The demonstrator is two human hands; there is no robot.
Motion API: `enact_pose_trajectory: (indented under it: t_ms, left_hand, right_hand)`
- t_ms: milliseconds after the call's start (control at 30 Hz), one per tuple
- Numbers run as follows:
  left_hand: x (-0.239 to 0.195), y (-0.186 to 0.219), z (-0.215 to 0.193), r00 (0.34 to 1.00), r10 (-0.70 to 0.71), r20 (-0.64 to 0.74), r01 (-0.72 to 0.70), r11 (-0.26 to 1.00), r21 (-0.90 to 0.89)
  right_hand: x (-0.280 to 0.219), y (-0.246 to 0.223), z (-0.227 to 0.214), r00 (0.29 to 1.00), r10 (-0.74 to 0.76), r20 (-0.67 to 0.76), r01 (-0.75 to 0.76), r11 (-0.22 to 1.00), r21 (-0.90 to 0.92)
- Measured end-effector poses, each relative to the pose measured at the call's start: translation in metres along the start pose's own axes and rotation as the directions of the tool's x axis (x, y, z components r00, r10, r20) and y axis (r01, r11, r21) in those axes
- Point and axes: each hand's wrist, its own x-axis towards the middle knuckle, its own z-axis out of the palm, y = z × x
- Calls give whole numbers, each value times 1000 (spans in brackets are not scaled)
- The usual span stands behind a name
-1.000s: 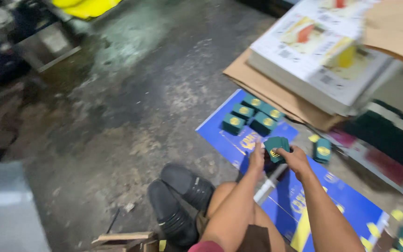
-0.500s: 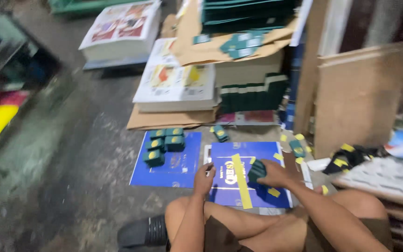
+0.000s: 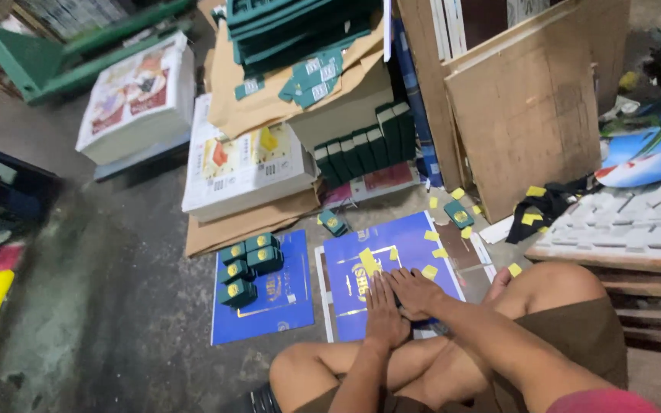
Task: Applying small yellow stickers/labels to green product boxes.
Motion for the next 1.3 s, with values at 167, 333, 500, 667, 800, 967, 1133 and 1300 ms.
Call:
enact_pose_trajectory:
  t_ms: [167,333,500,667,800,967,1133,1300]
  left_hand:
    - [2,-7,9,999,-24,-47,26,998,55]
    - [-4,-1,-2,997,-18,-79,22,998,54]
    - [-14,13,-25,968,69,-240,-58,997,52]
    - [-8,7,-16,973,93,-210,-84,995,52]
    - [-3,1,3,992,32,-124,-30,999,14]
    - [-1,-2,4,997,0,-73,4,998,58]
    - [3,-9,18,988,39,-150,-14,986,166]
    - [-1,2,-10,997,39,-67,-12,932,362]
  right_hand:
    - [8,3,3,1000,0,-19,0,1000,14]
    - [3,-2,0,996,32,-78,-25,996,88]
    - [3,-3,-20,987,7,-161,32,970,241]
    - [10,6,-2,971,-61,-230,88,990,110]
    - [7,3,6,992,-48,-114,52,998,30]
    - [13,6,8,996,-18,-86,24,997,70]
    - [4,6,-10,993,69,-98,-47,975,216]
    - [3,19,-18,986,60,-156,19,888,459]
